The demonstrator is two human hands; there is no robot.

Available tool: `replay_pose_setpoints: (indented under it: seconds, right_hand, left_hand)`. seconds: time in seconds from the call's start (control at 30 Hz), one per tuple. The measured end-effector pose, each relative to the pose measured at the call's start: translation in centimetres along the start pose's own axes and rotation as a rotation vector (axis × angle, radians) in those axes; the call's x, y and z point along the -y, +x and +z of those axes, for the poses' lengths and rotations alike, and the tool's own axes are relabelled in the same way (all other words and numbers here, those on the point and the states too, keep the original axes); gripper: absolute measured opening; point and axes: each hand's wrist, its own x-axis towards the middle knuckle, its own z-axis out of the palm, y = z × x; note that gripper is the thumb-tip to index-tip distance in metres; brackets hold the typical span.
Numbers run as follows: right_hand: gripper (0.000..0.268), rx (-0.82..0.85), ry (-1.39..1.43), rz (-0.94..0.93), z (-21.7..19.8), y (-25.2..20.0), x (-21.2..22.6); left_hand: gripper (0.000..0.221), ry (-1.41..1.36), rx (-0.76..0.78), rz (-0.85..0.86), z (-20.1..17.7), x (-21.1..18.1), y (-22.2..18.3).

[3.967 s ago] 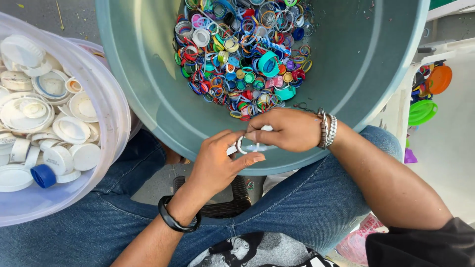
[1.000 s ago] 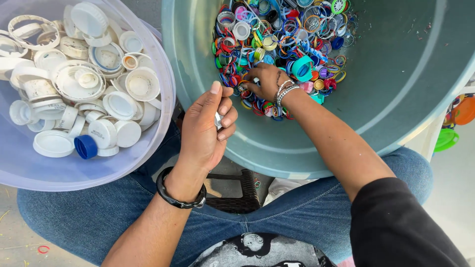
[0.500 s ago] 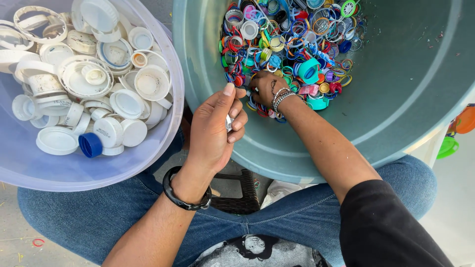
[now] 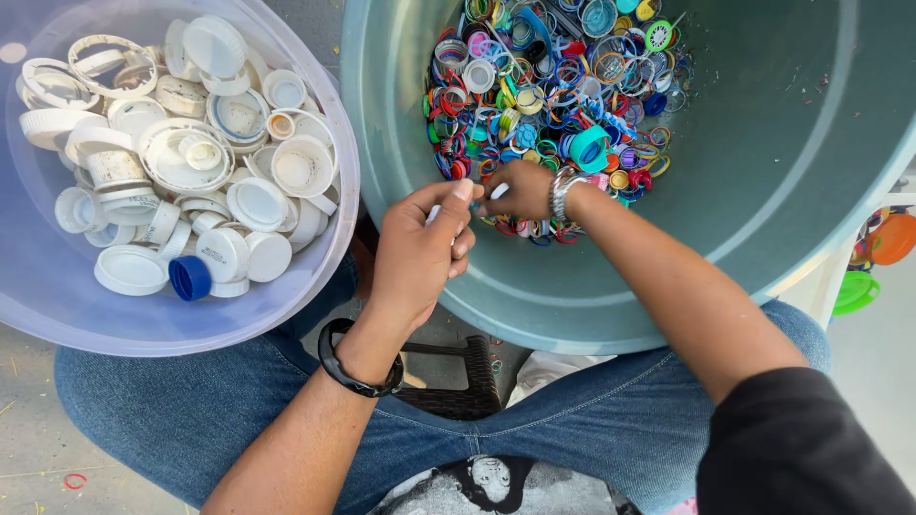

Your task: Sort various plastic and metal bottle caps from a large bucket into smaller containers.

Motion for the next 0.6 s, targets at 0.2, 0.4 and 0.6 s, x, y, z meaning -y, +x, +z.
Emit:
replay_pose_setpoints:
  seconds: [0.2,0.4,0.6]
  right_hand:
    - [0.032,0.077,0.612,0.073,-7.0,-10.0,3.6]
    - [0.024,-0.052,0.903,0.088,-5.6,-13.4,4.9]
    - [0.027,-0.085,0.884,0.073,-5.2,-13.4,6.1]
  left_hand:
    - [0.031,0.929,0.110,0.516,2.1,-0.2,-1.3]
    - [0.043,1.090,0.203,0.637,3.3,0.4,-2.7]
    - [0.036,1.065,0.177,0.813,2.4,1.2,-2.4]
